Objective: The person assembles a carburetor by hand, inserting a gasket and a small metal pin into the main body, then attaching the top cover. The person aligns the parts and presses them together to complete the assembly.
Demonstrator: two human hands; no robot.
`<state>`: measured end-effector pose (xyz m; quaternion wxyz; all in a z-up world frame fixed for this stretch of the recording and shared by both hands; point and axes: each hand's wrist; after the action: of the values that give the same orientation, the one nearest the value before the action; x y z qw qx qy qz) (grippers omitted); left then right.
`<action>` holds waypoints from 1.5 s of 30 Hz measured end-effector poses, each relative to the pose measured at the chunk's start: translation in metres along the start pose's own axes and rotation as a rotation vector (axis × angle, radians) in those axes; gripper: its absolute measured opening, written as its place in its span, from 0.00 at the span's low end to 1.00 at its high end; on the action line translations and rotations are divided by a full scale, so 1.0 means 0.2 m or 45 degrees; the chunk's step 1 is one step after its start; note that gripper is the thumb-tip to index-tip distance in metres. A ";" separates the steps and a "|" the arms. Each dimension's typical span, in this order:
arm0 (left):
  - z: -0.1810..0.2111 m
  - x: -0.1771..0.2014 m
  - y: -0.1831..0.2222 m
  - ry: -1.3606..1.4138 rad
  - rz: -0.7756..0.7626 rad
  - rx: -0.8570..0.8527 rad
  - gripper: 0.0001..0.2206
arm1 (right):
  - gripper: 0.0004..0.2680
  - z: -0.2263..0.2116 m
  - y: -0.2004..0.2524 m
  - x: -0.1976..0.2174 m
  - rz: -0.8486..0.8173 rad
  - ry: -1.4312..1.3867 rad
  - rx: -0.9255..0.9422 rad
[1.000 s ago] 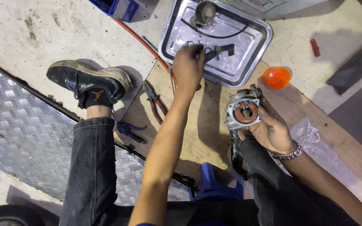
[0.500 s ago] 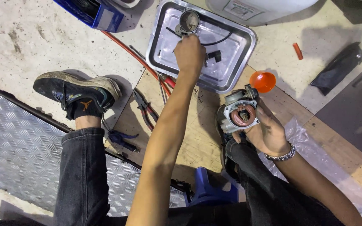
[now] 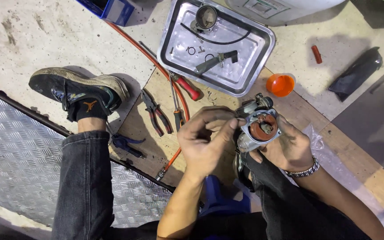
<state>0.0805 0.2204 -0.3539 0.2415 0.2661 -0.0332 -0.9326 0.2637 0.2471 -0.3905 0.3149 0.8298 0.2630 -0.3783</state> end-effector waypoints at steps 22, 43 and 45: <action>0.01 -0.03 -0.01 -0.172 0.014 -0.221 0.09 | 0.16 -0.01 -0.04 -0.15 -0.183 -0.394 0.141; 0.11 0.10 -0.14 -0.292 -0.547 -0.002 0.09 | 0.19 0.03 -0.03 0.10 0.226 0.427 0.201; 0.14 0.08 -0.14 -0.306 -0.600 0.034 0.08 | 0.22 0.04 -0.03 0.10 0.356 0.564 0.156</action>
<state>0.0415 0.2360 -0.3440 0.0086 0.1571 -0.0110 -0.9875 0.2687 0.2495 -0.4125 0.2479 0.9381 0.1851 -0.1555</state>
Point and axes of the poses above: each hand's wrist, its own y-axis away from the middle knuckle, its own x-axis out of the back of the hand, z = x × y, and after that the axes turned 14 degrees about y, right-handed
